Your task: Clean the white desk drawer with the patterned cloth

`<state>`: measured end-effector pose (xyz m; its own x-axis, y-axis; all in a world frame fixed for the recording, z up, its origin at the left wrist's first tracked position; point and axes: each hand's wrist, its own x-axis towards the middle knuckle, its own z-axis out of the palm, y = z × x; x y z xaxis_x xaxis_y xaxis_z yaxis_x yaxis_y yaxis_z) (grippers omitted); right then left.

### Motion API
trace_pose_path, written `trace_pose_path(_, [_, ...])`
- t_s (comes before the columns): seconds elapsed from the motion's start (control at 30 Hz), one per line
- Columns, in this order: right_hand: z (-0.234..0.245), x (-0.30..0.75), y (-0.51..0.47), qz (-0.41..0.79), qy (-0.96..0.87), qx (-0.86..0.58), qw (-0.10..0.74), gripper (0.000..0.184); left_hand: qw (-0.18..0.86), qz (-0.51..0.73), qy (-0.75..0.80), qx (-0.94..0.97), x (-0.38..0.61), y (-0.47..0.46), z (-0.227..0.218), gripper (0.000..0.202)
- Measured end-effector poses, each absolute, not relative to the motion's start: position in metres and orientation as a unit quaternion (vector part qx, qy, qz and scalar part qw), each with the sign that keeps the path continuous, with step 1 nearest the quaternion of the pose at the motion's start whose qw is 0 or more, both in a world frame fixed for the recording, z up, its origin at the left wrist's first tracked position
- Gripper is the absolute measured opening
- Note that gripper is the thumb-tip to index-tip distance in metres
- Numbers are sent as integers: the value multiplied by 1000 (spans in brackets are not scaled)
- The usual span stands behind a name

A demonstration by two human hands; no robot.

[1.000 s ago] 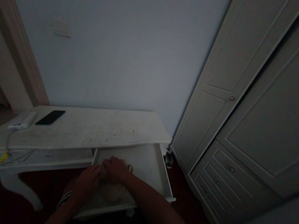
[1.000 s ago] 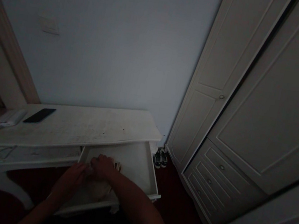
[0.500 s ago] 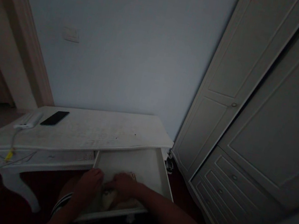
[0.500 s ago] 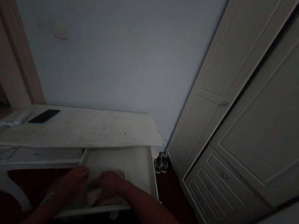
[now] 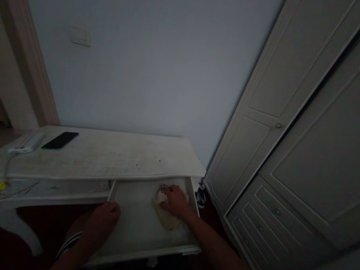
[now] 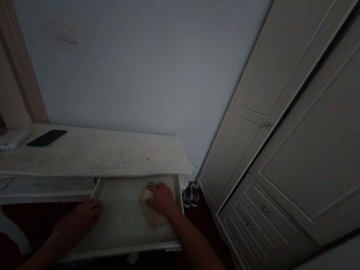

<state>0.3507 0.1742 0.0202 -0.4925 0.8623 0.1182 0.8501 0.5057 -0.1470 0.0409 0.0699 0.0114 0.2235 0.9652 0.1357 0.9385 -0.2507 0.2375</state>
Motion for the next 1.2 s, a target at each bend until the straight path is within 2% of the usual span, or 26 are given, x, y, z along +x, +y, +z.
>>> trace_pose_path(0.17, [17, 309, 188, 30, -842, -526, 115, 53, 52, 97, 608, 786, 41, 70, 18, 30])
trace_pose_path(0.33, [12, 259, 181, 37, -859, -494, 130, 55, 31, 89, 607, 789, 40, 71, 14, 32])
trace_pose_path(0.5, [-6, 230, 154, 48, -917, -383, 105, 64, 33, 107, 597, 795, 36, 74, 2, 30])
trace_pose_path(0.63, [-24, 232, 133, 22, -971, -232, 59, 55, 33, 111, 589, 799, 35, 74, -1, 31])
trace_pose_path(0.73, [-22, 253, 125, 17, -981, -192, 33, 58, 22, 122, 595, 794, 38, 71, 0, 29])
trace_pose_path(0.93, [10, 322, 139, 40, -955, -293, -33, 66, 48, 123, 602, 787, 43, 66, 17, 31])
trace_pose_path(1.1, [28, 364, 156, 37, -871, -488, 33, 61, 50, 99, 615, 781, 45, 64, 26, 33])
trace_pose_path(1.2, [32, 362, 166, 19, -843, -535, 57, 51, 39, 91, 611, 786, 44, 65, 23, 32])
